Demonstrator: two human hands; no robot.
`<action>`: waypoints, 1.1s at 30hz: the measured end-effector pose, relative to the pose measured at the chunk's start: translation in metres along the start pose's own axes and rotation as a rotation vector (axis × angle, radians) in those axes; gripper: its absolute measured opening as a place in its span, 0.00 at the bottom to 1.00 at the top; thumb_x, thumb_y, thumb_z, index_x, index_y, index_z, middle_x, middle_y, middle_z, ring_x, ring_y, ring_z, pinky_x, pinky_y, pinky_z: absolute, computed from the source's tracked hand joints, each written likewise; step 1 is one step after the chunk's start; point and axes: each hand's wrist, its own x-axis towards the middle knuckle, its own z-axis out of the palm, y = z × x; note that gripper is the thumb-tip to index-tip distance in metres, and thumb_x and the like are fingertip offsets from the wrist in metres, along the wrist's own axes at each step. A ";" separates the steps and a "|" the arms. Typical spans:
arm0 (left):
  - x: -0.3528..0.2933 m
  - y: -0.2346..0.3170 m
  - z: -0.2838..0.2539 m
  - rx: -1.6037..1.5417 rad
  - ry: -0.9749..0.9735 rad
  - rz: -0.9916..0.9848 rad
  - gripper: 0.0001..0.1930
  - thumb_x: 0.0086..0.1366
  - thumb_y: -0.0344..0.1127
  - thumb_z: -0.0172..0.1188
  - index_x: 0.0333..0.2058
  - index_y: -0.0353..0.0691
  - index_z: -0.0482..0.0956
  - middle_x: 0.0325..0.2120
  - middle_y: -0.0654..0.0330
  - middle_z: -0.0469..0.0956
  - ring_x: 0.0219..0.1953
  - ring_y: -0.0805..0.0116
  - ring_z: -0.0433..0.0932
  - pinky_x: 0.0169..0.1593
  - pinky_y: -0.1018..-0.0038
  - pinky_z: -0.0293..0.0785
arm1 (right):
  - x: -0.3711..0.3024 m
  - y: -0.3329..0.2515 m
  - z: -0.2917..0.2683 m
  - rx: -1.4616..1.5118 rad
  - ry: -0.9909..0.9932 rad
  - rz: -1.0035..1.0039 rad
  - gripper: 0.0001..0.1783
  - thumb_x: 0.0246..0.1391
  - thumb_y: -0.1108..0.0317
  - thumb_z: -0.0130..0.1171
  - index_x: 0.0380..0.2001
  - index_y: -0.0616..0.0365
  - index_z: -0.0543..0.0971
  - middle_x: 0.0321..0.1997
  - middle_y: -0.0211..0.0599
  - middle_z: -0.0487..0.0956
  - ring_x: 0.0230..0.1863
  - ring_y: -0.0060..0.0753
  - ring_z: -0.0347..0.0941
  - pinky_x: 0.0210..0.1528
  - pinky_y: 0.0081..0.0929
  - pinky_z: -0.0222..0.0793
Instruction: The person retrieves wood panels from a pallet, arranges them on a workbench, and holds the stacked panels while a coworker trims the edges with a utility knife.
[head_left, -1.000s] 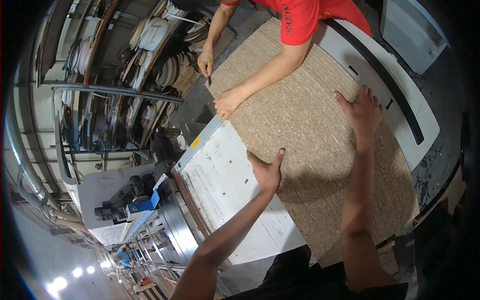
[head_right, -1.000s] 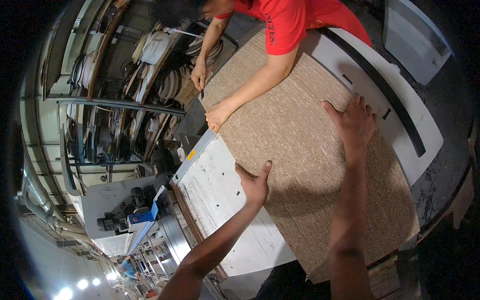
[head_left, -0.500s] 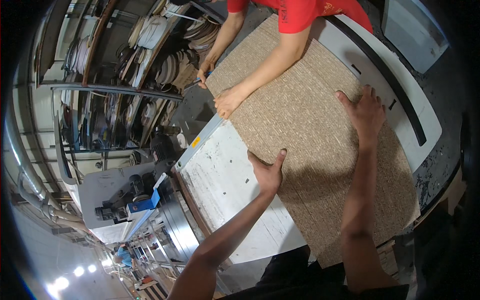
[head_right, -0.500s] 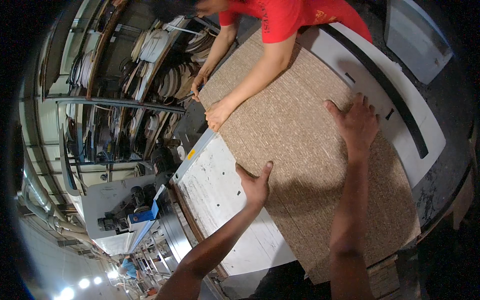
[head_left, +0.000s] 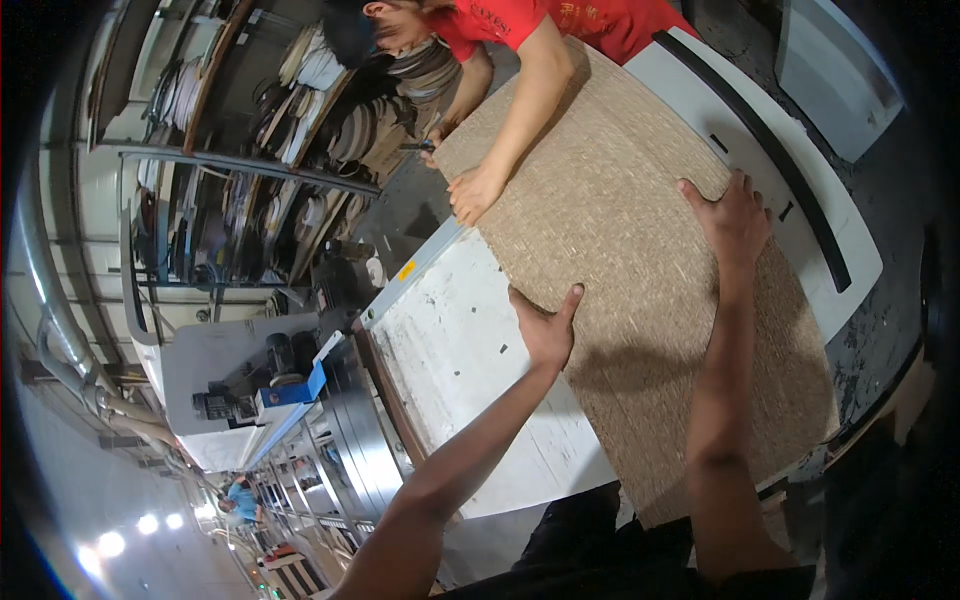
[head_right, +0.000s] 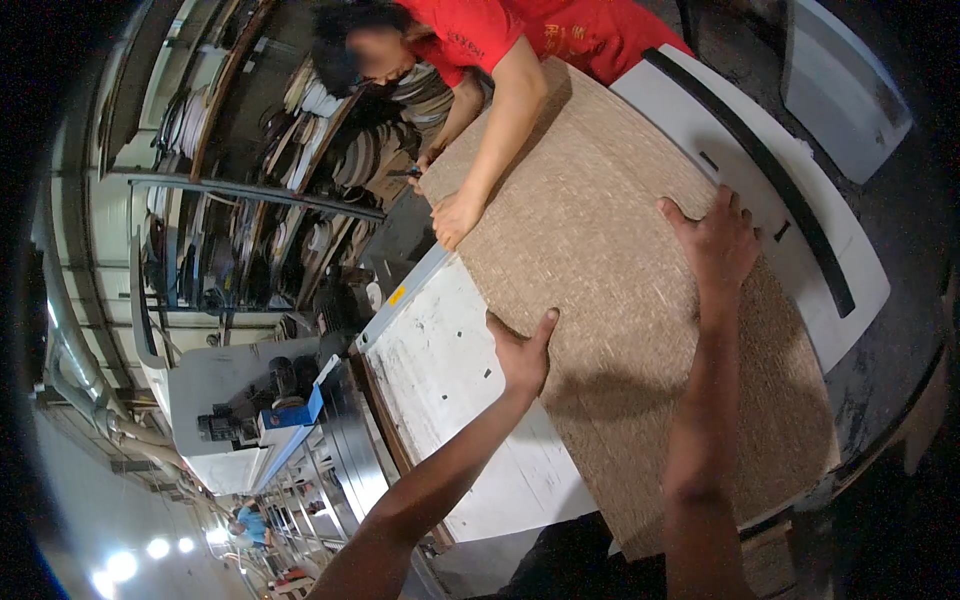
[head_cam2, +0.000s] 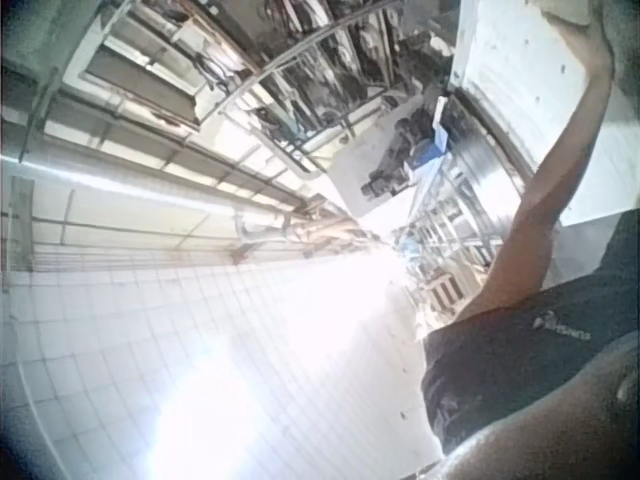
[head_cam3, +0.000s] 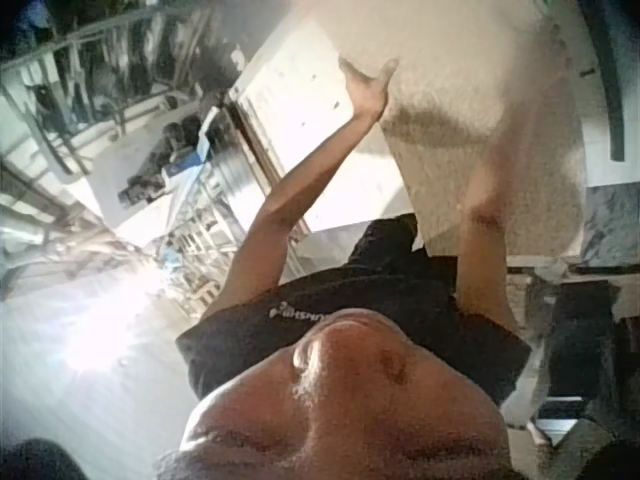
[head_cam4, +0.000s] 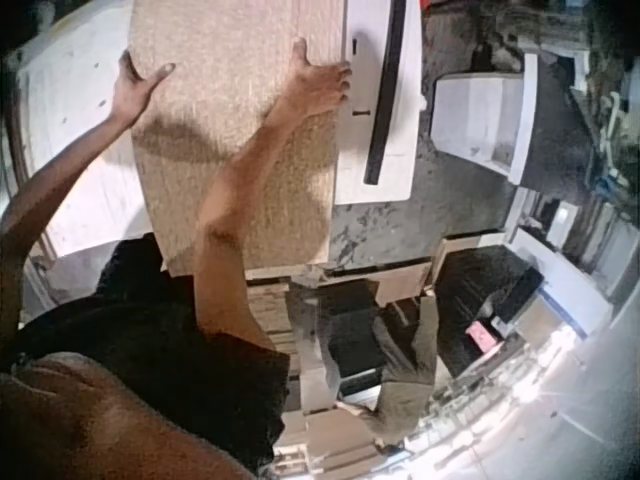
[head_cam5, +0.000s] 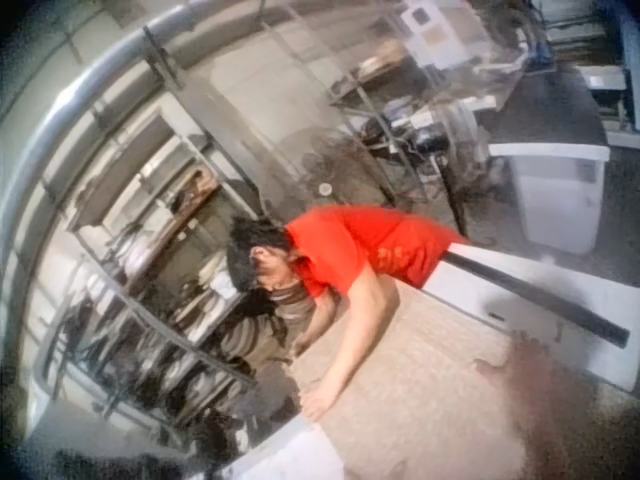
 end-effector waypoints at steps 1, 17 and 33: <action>0.000 0.000 0.000 -0.019 0.002 0.026 0.61 0.61 0.51 0.84 0.75 0.21 0.52 0.69 0.33 0.69 0.72 0.45 0.70 0.75 0.57 0.66 | 0.000 0.001 0.000 0.003 -0.009 -0.009 0.52 0.51 0.21 0.72 0.57 0.62 0.81 0.53 0.51 0.87 0.53 0.57 0.86 0.55 0.53 0.82; -0.011 0.015 -0.036 0.327 -0.016 -0.185 0.69 0.57 0.72 0.78 0.79 0.27 0.52 0.68 0.32 0.71 0.70 0.38 0.74 0.71 0.54 0.71 | 0.008 0.000 -0.002 -0.132 -0.217 0.036 0.64 0.56 0.14 0.59 0.70 0.66 0.74 0.68 0.58 0.79 0.69 0.59 0.78 0.70 0.64 0.70; -0.420 -0.140 -0.206 -0.151 0.061 -0.713 0.34 0.74 0.51 0.72 0.70 0.36 0.75 0.56 0.48 0.85 0.57 0.62 0.84 0.62 0.63 0.80 | -0.067 0.145 -0.073 0.092 -0.002 -0.279 0.59 0.57 0.29 0.75 0.73 0.66 0.68 0.71 0.60 0.72 0.73 0.63 0.68 0.73 0.60 0.65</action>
